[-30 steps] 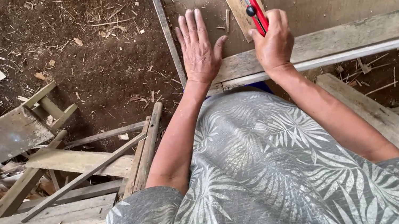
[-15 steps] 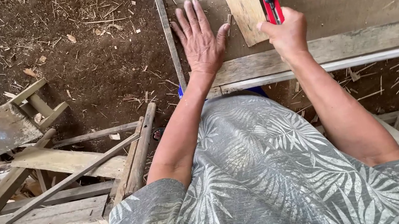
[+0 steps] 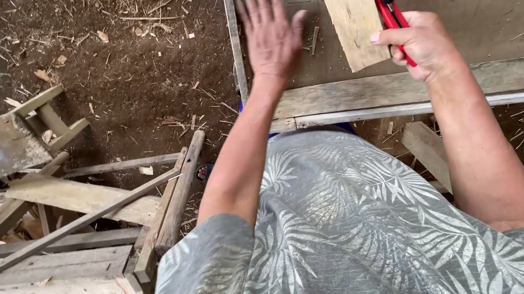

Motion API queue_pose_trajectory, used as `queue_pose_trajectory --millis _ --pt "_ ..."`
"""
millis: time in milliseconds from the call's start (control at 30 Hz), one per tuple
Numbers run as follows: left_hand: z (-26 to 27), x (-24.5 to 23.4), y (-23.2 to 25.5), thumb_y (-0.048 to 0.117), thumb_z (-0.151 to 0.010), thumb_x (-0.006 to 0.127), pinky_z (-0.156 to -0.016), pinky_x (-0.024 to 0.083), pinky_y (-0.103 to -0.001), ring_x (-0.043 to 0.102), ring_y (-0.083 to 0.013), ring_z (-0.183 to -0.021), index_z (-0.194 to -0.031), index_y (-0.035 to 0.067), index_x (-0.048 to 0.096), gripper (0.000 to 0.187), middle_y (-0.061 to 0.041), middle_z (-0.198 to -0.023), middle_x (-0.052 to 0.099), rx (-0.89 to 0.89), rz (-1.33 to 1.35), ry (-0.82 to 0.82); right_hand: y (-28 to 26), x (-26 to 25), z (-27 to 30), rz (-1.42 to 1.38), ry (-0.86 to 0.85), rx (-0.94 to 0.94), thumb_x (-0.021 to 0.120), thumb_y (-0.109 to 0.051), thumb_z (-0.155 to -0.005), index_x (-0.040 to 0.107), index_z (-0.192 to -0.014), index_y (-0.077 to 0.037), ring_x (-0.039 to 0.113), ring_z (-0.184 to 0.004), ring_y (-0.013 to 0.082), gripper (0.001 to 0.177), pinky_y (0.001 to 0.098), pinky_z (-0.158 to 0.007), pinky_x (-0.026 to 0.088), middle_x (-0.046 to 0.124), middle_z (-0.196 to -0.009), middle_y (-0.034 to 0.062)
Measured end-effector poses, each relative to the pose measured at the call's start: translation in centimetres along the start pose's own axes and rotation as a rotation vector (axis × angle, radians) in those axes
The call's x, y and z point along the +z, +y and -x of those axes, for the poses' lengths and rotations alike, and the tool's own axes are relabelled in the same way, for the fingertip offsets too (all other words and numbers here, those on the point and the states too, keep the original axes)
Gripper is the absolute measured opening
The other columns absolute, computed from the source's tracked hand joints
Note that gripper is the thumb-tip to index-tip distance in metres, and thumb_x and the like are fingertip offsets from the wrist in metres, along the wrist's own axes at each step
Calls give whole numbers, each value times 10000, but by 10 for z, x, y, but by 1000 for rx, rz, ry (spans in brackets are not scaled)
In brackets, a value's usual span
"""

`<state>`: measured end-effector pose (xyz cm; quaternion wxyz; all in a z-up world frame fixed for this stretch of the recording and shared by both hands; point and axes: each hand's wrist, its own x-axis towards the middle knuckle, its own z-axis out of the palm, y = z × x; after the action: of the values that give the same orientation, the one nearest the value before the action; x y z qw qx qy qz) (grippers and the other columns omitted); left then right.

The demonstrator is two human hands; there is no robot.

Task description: Trimming thin wood strips or veneer using a utility knife on a wooden surface

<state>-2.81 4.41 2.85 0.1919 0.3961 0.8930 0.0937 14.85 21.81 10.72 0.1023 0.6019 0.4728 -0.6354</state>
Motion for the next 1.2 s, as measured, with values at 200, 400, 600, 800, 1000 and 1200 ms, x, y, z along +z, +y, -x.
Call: queue_pose_trajectory --millis 200,400,600,800,1000,1200 --pt "30 64 22 -30 -943 318 -1361 22 -576 2 -338 -1627 -1566 50 193 641 -174 -1716 12 399 189 123 -4 -6 0 -69 -89 43 785 -29 -794 588 -884 -155 456 -425 -9 251 149 -347 275 594 -746 -31" --pt "-3 -31 22 723 -1148 161 -1341 -16 -495 -52 -414 -1606 -1660 -6 -32 911 -263 -1686 -93 -134 -278 -303 -1 -10 -2 -81 -129 68 777 -28 -809 589 -903 -148 457 -438 -8 242 142 -359 287 607 -775 -22" --pt "21 15 66 184 -1010 521 -1269 25 -607 127 -373 -1541 -1609 145 310 636 -145 -1670 300 592 -37 -167 -2 -12 -5 -114 -157 40 756 -14 -809 639 -988 -95 467 -433 -11 228 140 -342 292 641 -788 -8" --pt "8 -25 17 759 -1043 385 -1289 144 -499 138 -320 -1522 -1587 87 92 913 -151 -1619 120 -79 -255 -115 4 -8 -8 -112 -131 69 769 3 -800 565 -897 -129 451 -441 -5 262 145 -339 283 581 -749 -23" --pt "17 42 34 267 -917 563 -1235 100 -569 359 -352 -1403 -1141 88 759 348 -168 -1442 565 647 -285 -34 7 12 -2 -129 -128 -21 753 7 -827 572 -902 -104 475 -392 20 225 160 -334 292 510 -695 -17" --pt "0 -44 -1 393 -1093 459 -1139 234 -439 239 -345 -1391 -1515 42 210 602 -199 -1530 204 114 -23 -12 7 18 -3 -132 -131 101 749 14 -790 564 -890 -124 416 -442 14 251 149 -351 253 580 -761 2"
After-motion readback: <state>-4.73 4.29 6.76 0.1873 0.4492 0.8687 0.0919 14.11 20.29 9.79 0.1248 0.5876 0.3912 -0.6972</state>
